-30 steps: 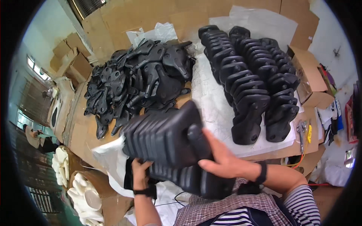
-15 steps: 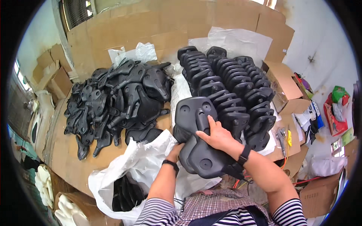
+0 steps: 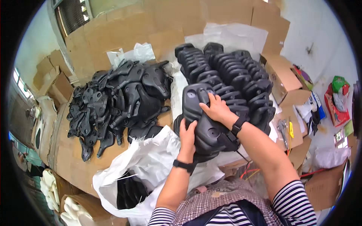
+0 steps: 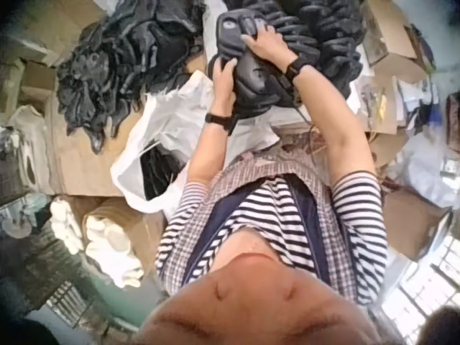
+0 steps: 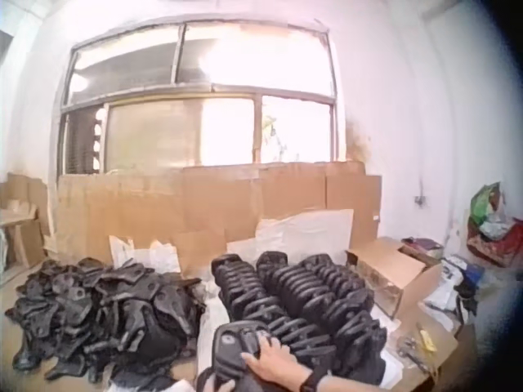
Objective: The person unpacks black plastic parts from white woven bags using a yellow utility knife. They remove the parts, stack them on a table, and use a handheld tool to clean or deburr the surfaces of the parts. The person handles the items one by one, organizing them into neat piles.
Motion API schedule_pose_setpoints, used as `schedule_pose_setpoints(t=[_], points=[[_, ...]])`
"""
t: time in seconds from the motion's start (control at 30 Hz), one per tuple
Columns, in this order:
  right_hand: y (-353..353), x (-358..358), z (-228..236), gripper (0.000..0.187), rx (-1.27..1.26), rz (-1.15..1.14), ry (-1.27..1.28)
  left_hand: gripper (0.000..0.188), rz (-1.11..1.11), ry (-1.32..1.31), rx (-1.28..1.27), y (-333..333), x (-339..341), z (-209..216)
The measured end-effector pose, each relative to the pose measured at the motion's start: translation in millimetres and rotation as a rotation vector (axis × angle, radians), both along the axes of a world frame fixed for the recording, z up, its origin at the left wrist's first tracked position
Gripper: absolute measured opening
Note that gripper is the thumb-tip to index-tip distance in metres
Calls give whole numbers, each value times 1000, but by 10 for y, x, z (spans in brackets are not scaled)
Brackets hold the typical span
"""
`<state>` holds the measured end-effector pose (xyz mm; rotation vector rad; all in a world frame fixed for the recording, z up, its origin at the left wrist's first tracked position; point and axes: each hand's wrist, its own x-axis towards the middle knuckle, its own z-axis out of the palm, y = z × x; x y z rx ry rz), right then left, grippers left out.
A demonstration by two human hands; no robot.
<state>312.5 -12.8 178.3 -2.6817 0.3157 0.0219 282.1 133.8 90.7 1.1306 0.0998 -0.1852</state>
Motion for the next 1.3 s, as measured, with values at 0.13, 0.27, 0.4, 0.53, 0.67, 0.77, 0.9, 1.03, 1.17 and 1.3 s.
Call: schedule_pose_setpoints(t=[0.13, 0.27, 0.4, 0.53, 0.67, 0.77, 0.9, 1.03, 1.17, 1.3], points=[[-347, 26, -218, 89, 108, -24, 24, 71, 38, -264, 447, -108, -299, 126], [-335, -18, -167, 88, 214, 60, -64, 73, 72, -319, 613, -235, -385, 79], [-639, -232, -124, 73, 289, 197, -303, 68, 129, -234, 477, -201, -461, 304], [-1081, -789, -176, 46, 611, 222, -503, 66, 218, -149, 239, -35, -578, 308], [-2963, -1547, -846, 35, 541, 26, -799, 68, 310, -227, 329, -188, -521, 125], [-4750, -2335, -1823, 46, -31, -468, -476, 62, 277, -147, 318, -287, -621, 367], [-5345, -2697, -2423, 65, -518, -379, -319, 50, 399, -159, 501, -87, -709, 41], [-4952, -2492, -2126, 71, -273, -555, 2, 38, 417, 4, 686, -122, -745, 436], [-5028, -2552, -2321, 62, -307, -450, -190, 38, 284, 39, 649, 10, -622, 472], [-5147, -2689, -2198, 60, -158, -585, -148, 37, 162, 70, 745, 24, -539, 647]])
